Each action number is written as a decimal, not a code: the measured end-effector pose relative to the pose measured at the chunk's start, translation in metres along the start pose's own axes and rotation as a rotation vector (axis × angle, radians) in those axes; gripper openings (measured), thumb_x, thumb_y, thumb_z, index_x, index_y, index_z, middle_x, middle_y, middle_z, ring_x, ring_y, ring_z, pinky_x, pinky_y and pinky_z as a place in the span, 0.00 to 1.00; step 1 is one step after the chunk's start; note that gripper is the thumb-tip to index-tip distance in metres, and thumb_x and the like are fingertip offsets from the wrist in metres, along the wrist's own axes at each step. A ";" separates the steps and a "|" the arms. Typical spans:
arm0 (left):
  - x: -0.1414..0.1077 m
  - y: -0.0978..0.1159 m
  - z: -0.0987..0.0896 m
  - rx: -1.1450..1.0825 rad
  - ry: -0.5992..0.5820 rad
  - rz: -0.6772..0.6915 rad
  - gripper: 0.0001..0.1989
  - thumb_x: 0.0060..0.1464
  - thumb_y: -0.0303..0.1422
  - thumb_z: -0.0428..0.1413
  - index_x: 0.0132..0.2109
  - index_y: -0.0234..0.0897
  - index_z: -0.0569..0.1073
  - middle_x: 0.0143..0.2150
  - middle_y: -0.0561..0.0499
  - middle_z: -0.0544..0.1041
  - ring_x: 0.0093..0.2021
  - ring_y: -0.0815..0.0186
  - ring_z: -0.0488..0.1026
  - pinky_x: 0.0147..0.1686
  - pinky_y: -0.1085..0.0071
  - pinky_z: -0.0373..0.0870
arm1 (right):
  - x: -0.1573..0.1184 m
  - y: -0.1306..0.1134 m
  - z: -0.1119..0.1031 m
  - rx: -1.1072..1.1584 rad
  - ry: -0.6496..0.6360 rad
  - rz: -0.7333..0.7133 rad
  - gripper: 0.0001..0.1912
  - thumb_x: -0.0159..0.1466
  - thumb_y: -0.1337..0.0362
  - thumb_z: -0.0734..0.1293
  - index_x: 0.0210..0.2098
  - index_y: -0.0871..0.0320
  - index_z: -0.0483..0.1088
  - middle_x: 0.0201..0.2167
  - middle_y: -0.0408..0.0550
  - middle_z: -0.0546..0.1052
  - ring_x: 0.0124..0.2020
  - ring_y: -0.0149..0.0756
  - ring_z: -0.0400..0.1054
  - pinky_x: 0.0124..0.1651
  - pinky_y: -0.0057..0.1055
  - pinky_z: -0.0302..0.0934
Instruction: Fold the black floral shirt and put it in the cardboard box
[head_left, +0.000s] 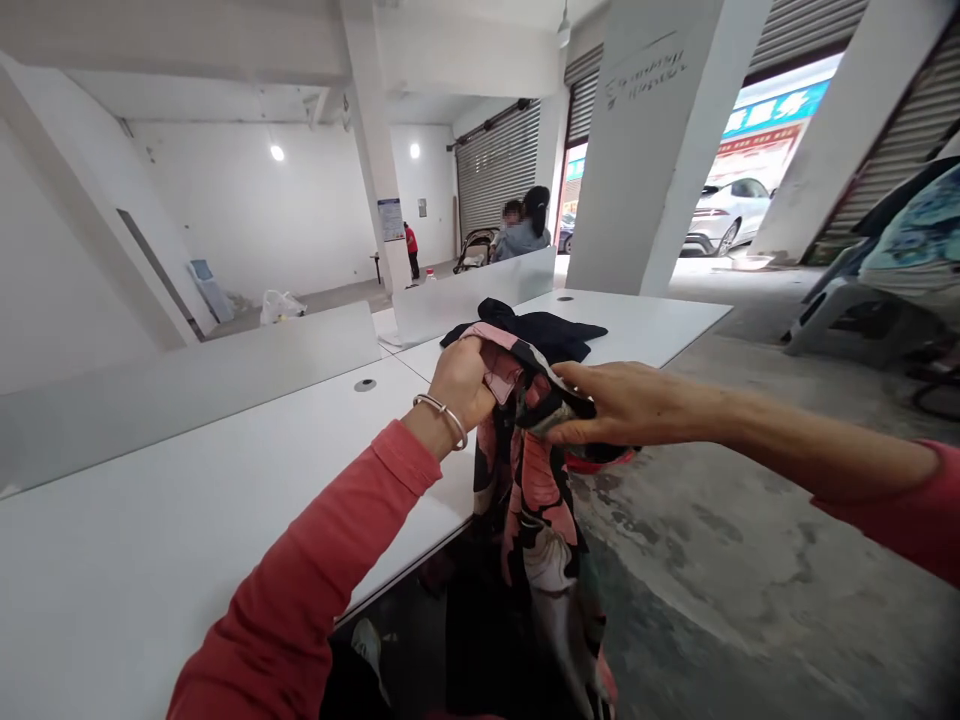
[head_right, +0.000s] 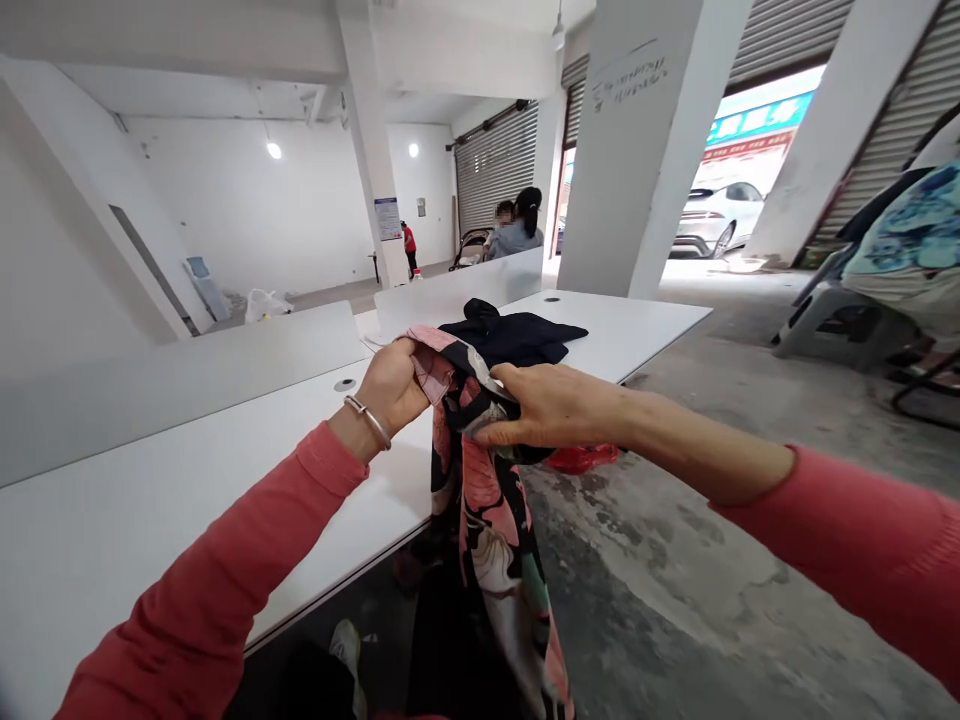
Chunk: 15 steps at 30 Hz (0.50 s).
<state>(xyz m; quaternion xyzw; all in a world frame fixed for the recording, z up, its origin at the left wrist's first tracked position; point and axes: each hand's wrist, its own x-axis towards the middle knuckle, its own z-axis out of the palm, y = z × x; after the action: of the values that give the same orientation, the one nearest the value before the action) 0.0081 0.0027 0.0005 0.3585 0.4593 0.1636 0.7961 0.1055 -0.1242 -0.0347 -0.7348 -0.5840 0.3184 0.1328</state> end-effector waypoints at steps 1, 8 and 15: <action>0.000 -0.001 0.000 -0.007 0.001 0.008 0.12 0.52 0.21 0.41 0.24 0.32 0.63 0.19 0.53 0.67 0.20 0.72 0.67 0.33 0.71 0.68 | 0.003 0.000 0.003 0.021 -0.002 0.023 0.24 0.55 0.47 0.61 0.41 0.60 0.64 0.27 0.48 0.70 0.28 0.37 0.64 0.29 0.29 0.55; -0.019 -0.002 -0.019 0.112 -0.240 -0.017 0.05 0.50 0.24 0.46 0.31 0.33 0.66 0.26 0.53 0.71 0.26 0.72 0.70 0.32 0.73 0.68 | 0.009 0.032 -0.013 0.425 0.021 0.122 0.13 0.61 0.58 0.56 0.30 0.61 0.66 0.26 0.44 0.70 0.28 0.29 0.64 0.31 0.26 0.57; -0.015 -0.002 -0.067 0.699 -0.410 0.054 0.11 0.46 0.34 0.55 0.36 0.32 0.70 0.39 0.46 0.72 0.35 0.67 0.71 0.37 0.69 0.66 | -0.002 0.038 -0.049 0.872 0.084 0.039 0.15 0.50 0.55 0.68 0.30 0.61 0.67 0.24 0.46 0.71 0.26 0.32 0.66 0.28 0.27 0.63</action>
<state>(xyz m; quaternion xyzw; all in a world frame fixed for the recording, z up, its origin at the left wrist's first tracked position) -0.0569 0.0200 -0.0132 0.6446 0.3092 -0.0563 0.6969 0.1652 -0.1278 -0.0180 -0.6331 -0.3751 0.5076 0.4481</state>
